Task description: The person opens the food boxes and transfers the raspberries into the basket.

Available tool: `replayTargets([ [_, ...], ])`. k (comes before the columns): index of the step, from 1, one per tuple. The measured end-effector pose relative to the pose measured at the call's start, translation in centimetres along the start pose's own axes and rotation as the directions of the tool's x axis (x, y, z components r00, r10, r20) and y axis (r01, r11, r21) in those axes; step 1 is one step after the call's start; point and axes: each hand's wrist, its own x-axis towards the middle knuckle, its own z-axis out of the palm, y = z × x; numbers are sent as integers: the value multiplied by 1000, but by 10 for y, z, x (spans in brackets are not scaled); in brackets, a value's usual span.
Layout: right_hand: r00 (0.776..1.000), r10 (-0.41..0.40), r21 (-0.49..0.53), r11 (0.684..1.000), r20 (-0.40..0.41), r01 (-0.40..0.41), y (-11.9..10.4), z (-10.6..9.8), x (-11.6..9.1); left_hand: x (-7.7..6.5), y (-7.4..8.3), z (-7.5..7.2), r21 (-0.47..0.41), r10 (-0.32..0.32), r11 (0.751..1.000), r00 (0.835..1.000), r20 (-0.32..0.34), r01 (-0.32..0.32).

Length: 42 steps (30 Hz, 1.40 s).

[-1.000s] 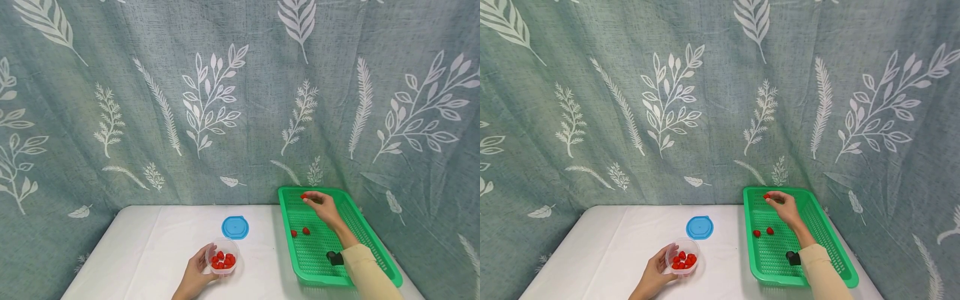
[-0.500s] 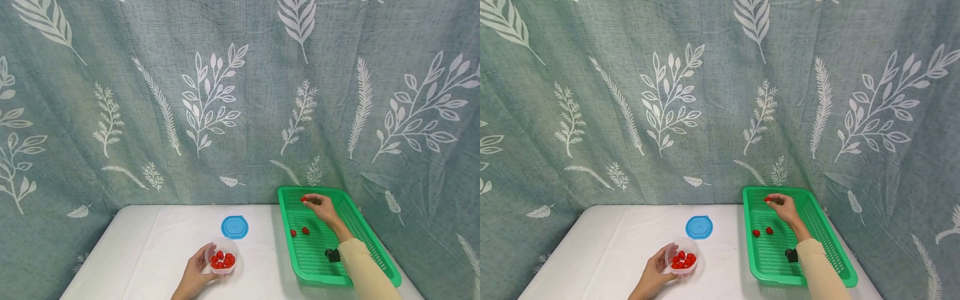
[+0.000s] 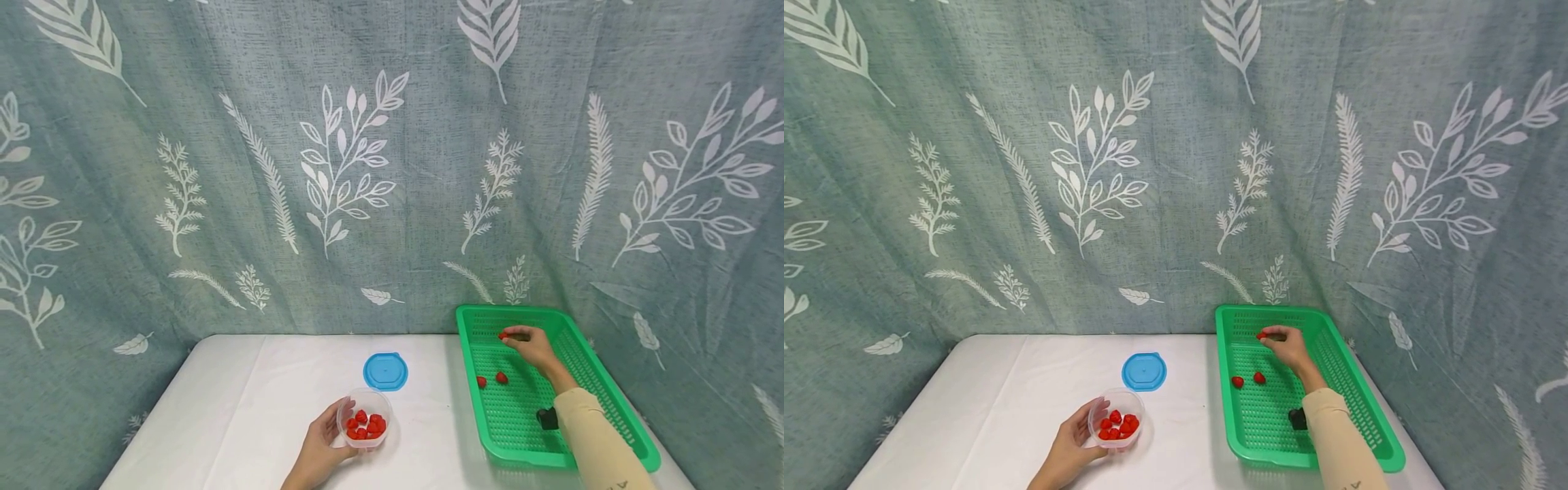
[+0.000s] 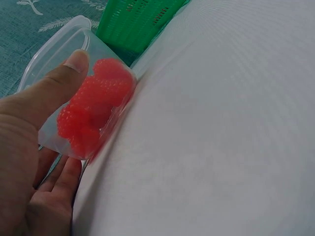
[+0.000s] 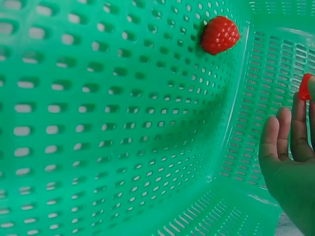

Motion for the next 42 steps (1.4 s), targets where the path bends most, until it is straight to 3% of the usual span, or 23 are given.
replayTargets([
  [5,1000,12,-17,1000,1,-12,1,-1,-1,1,0,0,-4,4,1000,1000,5,-4],
  [12,999,-37,-13,999,-9,37,-12,1,0,1,-2,-1,-7,3,1000,1000,8,-3],
  [23,987,-156,36,987,26,155,-80,13,-30,1,-4,-2,-8,7,1000,1000,1,-7],
  [32,962,-269,47,963,49,267,-126,35,-63,1,-7,-1,-20,30,999,1000,7,-30],
  [42,949,-289,149,951,123,271,-160,85,-104,1,-4,-2,2,14,1000,1000,-1,-14],
])
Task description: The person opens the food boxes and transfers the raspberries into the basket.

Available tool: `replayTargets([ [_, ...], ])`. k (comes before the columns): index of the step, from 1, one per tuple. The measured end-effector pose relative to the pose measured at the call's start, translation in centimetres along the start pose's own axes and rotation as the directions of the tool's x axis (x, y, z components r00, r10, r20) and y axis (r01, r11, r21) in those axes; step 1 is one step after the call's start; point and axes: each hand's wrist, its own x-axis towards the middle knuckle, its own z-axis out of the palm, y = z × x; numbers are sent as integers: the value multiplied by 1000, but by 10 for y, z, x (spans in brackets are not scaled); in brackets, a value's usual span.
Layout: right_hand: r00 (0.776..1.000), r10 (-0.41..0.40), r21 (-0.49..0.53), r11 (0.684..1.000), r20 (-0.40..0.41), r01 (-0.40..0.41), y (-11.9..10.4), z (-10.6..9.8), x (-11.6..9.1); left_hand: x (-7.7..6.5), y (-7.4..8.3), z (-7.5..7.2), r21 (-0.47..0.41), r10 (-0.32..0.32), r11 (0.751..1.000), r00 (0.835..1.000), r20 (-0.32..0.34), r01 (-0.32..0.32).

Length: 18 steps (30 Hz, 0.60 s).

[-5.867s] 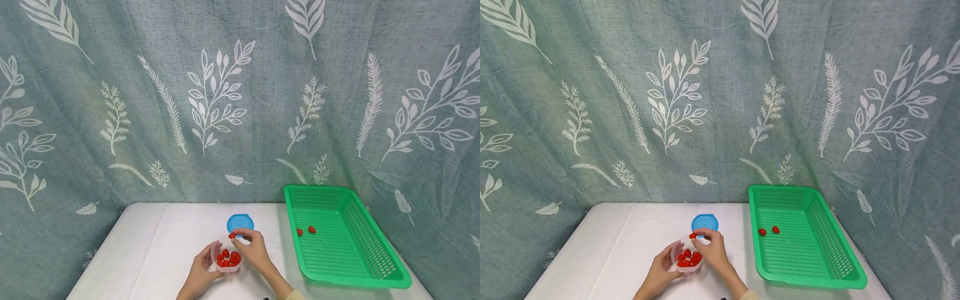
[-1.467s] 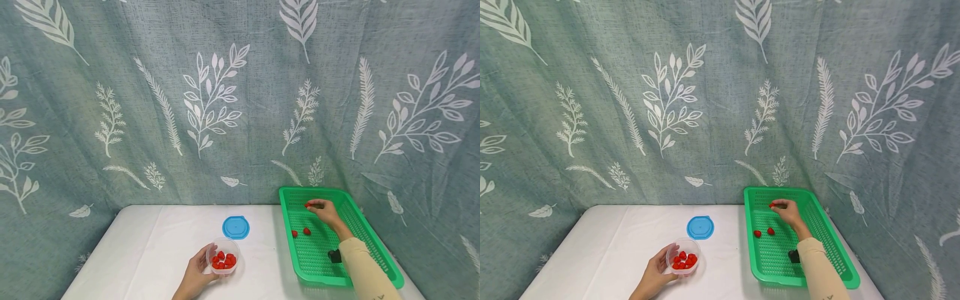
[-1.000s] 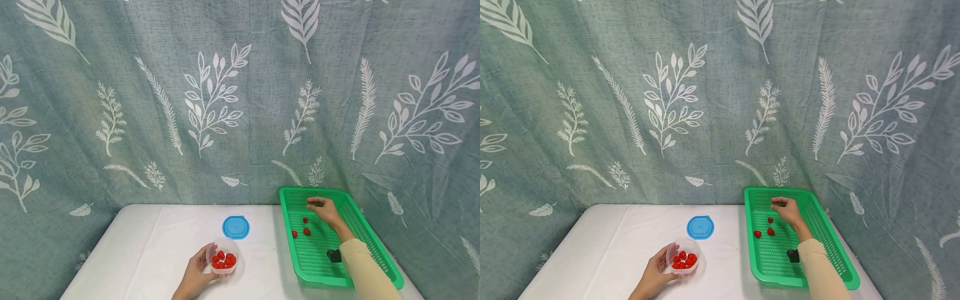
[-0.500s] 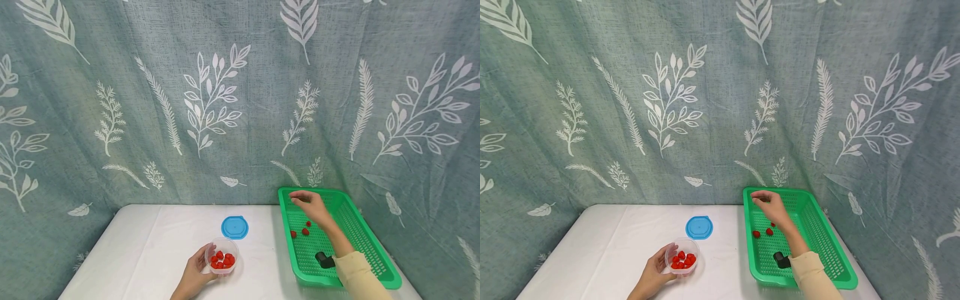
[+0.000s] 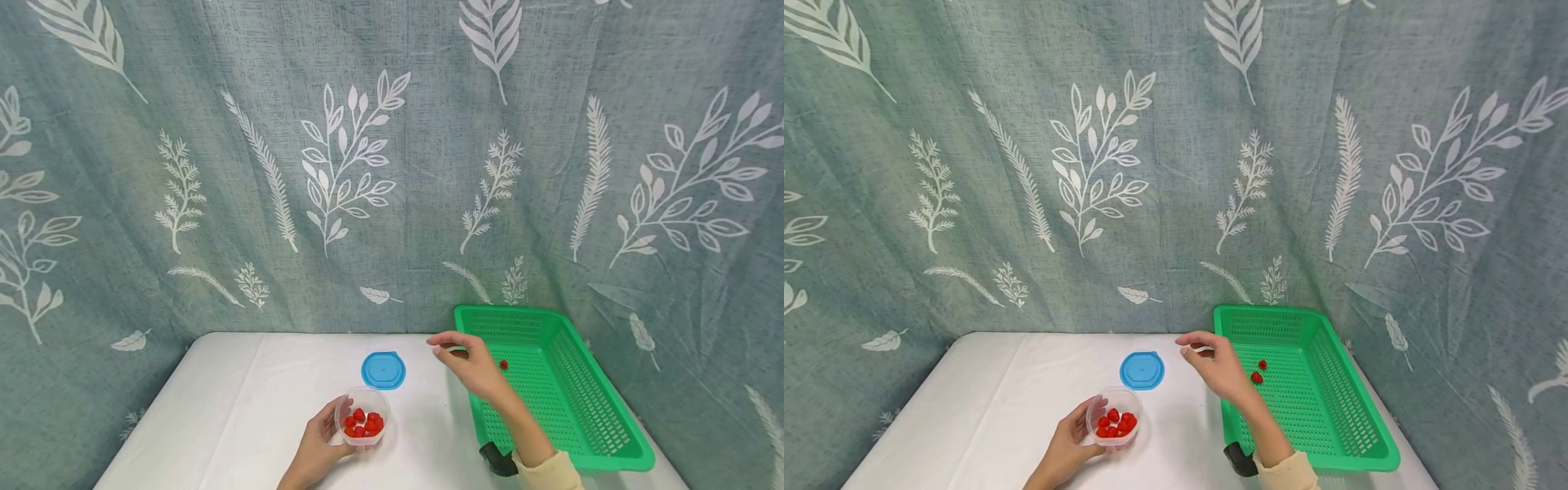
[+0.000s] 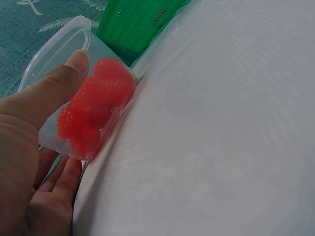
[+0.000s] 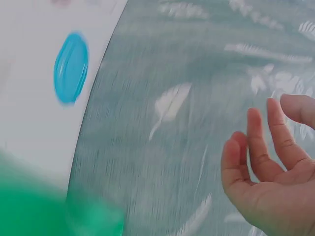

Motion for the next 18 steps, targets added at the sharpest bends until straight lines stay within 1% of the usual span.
replayTargets([
  [3,999,-50,-18,999,18,51,-4,23,-6,0,0,1,10,-1,1000,1000,-4,1],
  [6,995,-95,-43,994,29,97,-4,46,-9,0,-1,1,4,1,1000,1000,-7,-1],
  [8,995,-97,-69,993,21,99,0,61,-11,1,-1,0,-7,1,1000,1000,-4,-1],
  [11,995,-99,-102,990,16,100,10,79,-12,1,-2,0,-14,1,1000,1000,2,-1],
  [15,997,-68,-122,990,29,71,27,101,-12,1,-2,-1,-9,6,1000,1000,4,-6],
  [18,999,-26,-137,990,48,32,38,114,-13,1,-3,-1,-4,14,1000,1000,3,-14],
])
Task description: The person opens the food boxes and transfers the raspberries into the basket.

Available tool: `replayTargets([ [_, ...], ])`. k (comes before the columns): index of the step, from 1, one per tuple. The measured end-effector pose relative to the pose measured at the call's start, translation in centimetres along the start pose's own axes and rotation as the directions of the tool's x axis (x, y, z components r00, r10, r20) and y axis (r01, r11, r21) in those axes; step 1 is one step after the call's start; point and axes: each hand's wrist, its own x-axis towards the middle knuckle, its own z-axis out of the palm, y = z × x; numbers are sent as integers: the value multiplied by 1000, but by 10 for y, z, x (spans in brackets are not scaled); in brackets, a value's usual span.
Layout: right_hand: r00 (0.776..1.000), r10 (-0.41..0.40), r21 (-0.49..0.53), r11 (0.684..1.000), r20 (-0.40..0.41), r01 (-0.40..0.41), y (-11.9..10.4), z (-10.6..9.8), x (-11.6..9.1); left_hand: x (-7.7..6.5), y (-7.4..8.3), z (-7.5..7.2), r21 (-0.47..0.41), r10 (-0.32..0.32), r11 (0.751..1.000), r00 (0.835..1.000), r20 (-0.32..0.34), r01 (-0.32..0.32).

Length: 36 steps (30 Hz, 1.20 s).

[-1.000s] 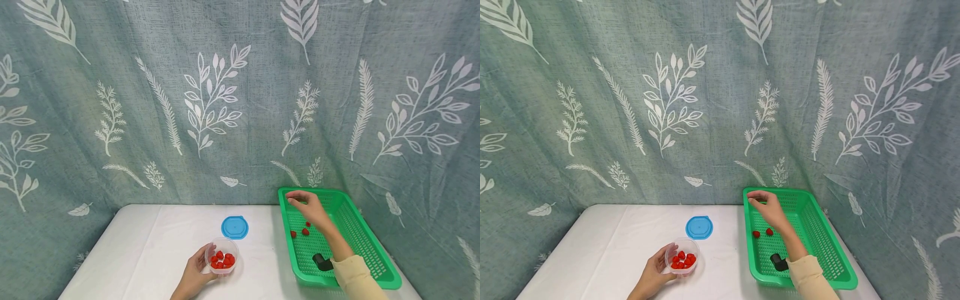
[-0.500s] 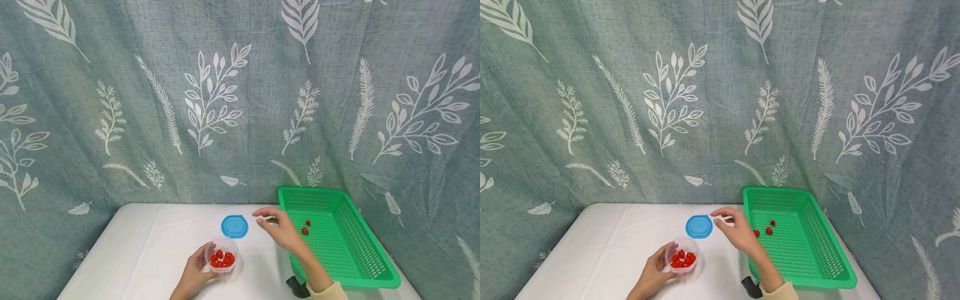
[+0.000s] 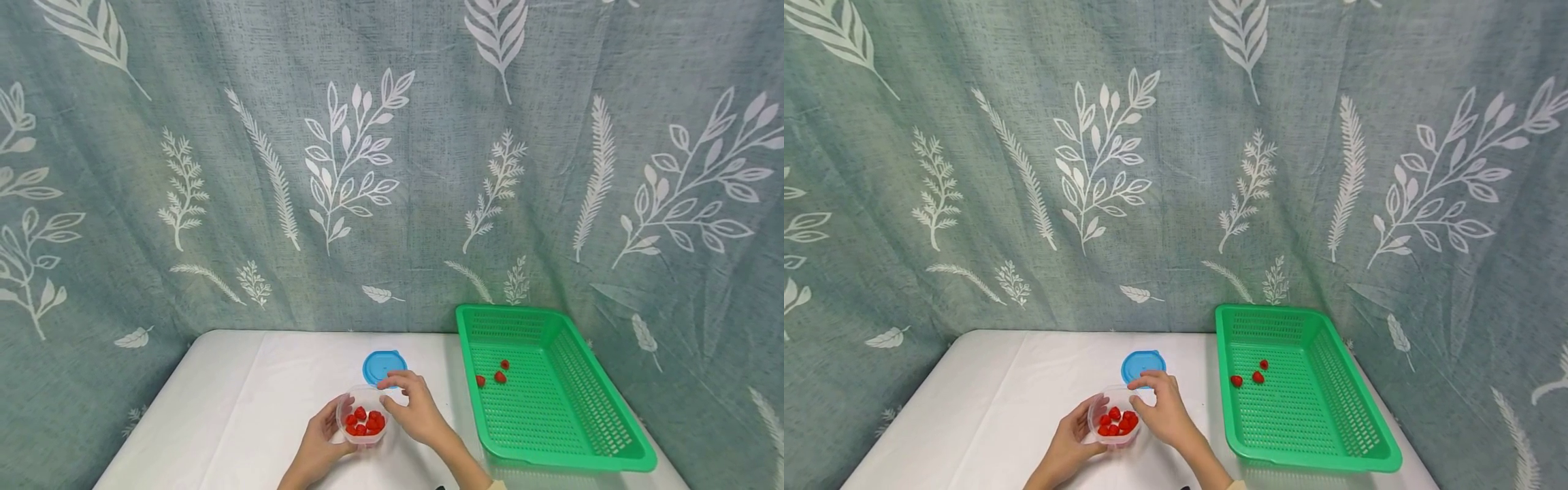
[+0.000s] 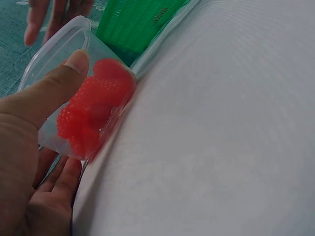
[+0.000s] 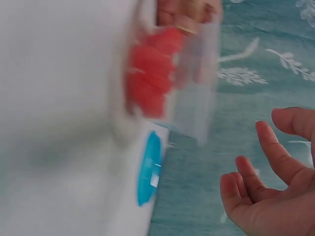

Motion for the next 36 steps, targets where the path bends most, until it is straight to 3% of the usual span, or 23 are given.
replayTargets([
  [7,999,40,-24,999,33,-39,16,26,1,-1,0,-1,3,21,1000,1000,5,-21],
  [15,996,67,-65,996,60,-63,18,43,10,-1,-1,-1,-6,33,999,999,9,-33],
  [23,992,50,-41,998,112,-46,22,52,21,-2,-2,0,-14,35,999,999,3,-35],
  [31,979,109,-116,989,173,-90,23,54,30,-3,0,-1,-10,30,1000,1000,2,-30],
  [36,980,107,-143,986,167,-84,20,56,33,-2,-2,-1,-13,41,999,999,12,-41],
])
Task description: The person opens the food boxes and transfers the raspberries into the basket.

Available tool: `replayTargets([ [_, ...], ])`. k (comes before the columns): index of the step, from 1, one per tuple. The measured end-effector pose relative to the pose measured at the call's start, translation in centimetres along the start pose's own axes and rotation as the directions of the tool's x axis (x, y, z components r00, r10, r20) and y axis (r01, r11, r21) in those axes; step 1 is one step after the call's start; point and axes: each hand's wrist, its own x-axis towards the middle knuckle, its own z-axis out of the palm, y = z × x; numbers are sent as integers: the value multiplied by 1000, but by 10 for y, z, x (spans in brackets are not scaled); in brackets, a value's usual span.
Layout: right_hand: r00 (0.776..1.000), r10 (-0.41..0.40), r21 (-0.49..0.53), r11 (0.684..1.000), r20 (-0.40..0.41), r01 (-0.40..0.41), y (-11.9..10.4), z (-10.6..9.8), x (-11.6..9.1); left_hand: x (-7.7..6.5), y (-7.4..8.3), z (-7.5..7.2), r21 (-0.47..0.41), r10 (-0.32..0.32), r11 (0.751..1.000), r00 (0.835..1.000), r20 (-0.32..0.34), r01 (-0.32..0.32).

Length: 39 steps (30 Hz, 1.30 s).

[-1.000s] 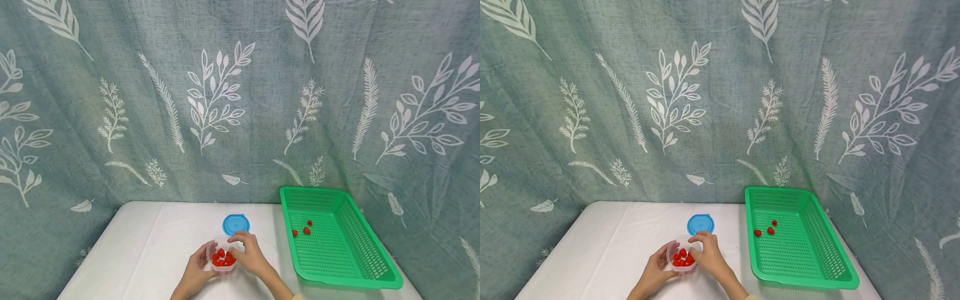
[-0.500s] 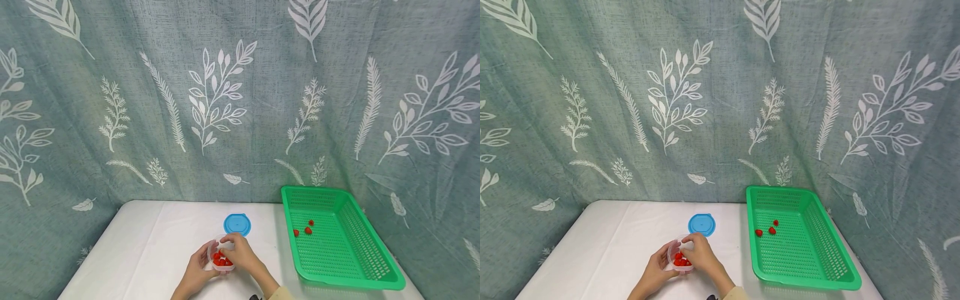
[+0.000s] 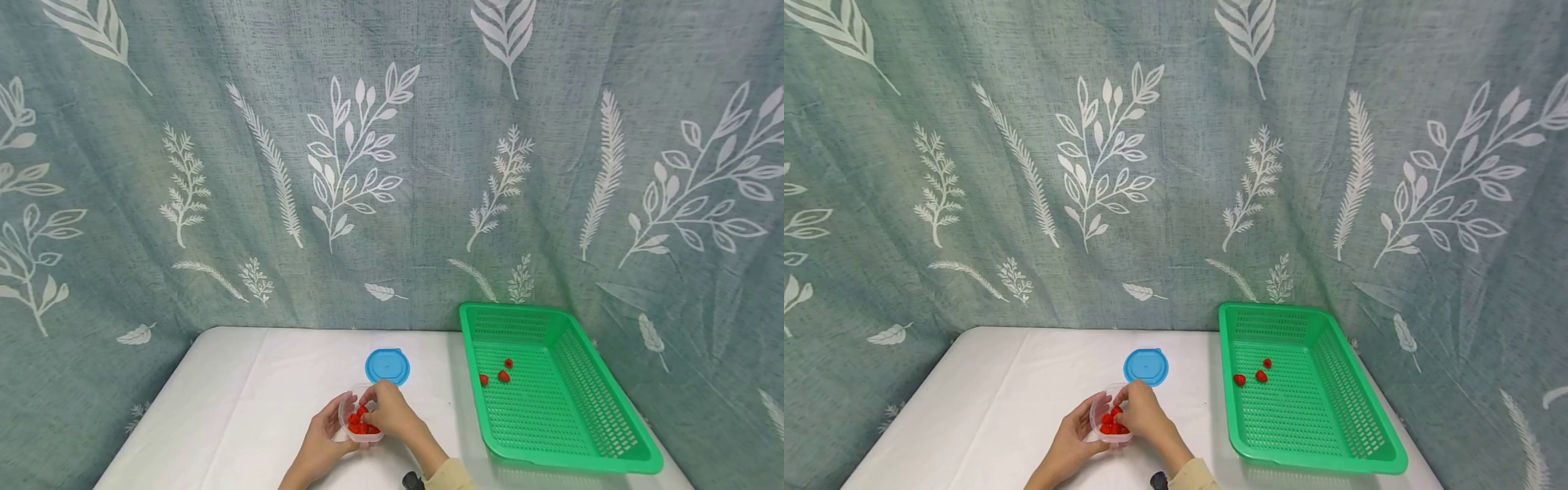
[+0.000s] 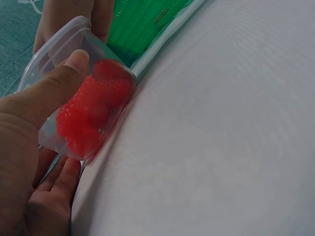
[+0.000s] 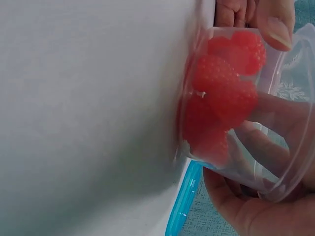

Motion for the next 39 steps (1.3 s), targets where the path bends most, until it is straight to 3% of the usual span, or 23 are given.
replayTargets([
  [7,999,-14,-17,1000,-34,13,0,1,0,1,-1,0,12,9,1000,1000,-4,-9],
  [18,998,-63,5,998,-10,63,5,-1,-3,2,2,-1,-24,-7,1000,1000,1,7],
  [26,999,-18,0,1000,40,18,4,-3,-2,1,3,-1,11,-13,1000,1000,4,13],
  [39,998,-64,-13,998,-1,64,7,-2,-4,0,1,1,16,-10,1000,1000,3,9],
])
